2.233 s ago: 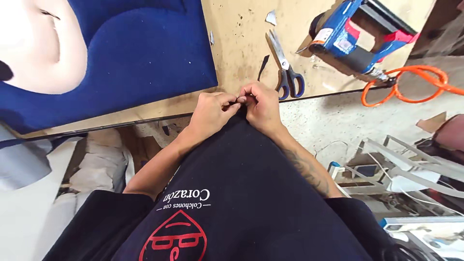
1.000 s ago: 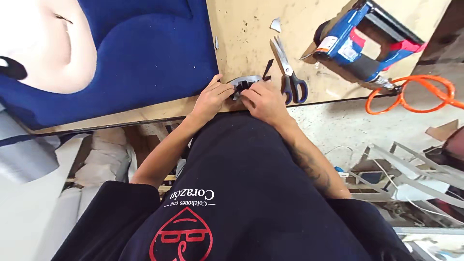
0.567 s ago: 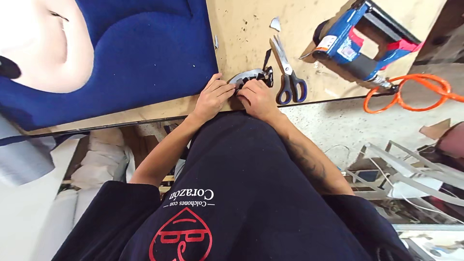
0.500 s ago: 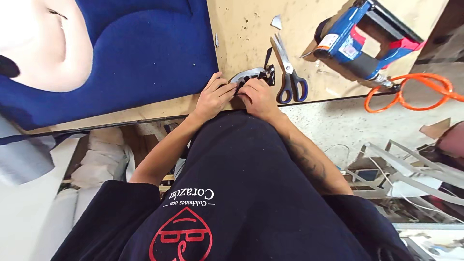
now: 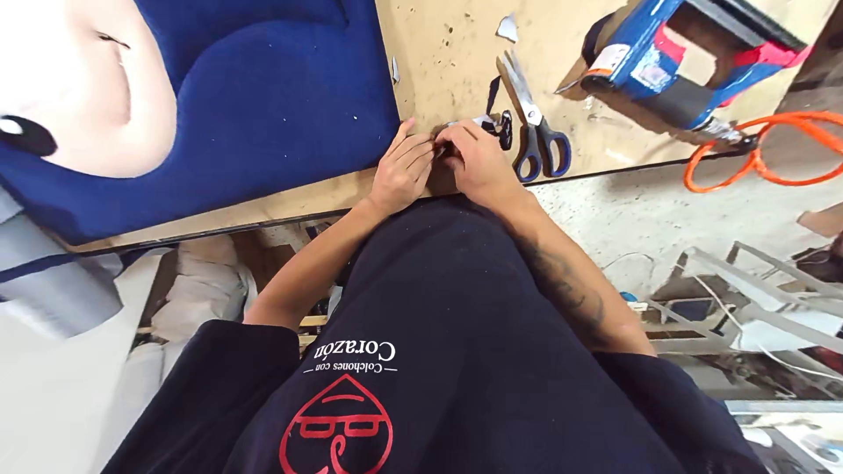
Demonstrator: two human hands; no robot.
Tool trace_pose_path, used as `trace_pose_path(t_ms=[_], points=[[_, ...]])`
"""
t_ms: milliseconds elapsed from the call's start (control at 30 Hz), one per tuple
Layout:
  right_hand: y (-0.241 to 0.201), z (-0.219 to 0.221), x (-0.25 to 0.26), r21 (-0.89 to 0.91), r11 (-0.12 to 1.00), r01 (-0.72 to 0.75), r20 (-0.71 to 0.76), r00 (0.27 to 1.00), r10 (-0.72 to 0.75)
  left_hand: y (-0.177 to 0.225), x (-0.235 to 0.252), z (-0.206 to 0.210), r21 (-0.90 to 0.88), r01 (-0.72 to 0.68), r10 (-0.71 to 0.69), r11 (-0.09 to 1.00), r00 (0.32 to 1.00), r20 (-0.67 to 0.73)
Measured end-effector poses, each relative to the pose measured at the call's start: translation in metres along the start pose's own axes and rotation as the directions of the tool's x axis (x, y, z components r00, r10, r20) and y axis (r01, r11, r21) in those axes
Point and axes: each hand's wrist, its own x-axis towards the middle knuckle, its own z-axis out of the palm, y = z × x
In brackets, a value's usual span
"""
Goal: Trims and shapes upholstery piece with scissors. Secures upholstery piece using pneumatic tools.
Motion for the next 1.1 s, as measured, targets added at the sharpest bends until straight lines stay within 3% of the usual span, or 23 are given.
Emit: trace_pose_path(t_ms=[133, 300, 600, 867, 1100], points=[[0.004, 0.006, 0.001, -0.035, 0.998, 0.051, -0.123, 0.991, -0.055, 0.003, 0.0, -0.001, 0.032, 0.06, -0.061, 0.998, 0.998, 0.027], [0.007, 0.013, -0.003, -0.133, 0.991, 0.016, -0.155, 0.987, -0.037, -0.001, -0.007, -0.005, 0.055, 0.035, -0.037, 0.998, 0.998, 0.042], [0.018, 0.011, -0.003, 0.04, 0.996, 0.084, -0.191, 0.979, -0.074, -0.006, -0.011, 0.0, 0.073, -0.025, 0.026, 0.997, 1.0, -0.008], [0.016, 0.009, -0.006, 0.039, 0.996, 0.081, -0.181, 0.981, -0.072, -0.003, -0.006, 0.001, 0.055, -0.049, 0.047, 0.997, 0.998, 0.049], [0.017, 0.016, -0.011, 0.037, 0.994, 0.098, -0.265, 0.961, -0.085, -0.003, -0.01, -0.002, 0.065, -0.031, 0.027, 0.997, 0.998, 0.062]])
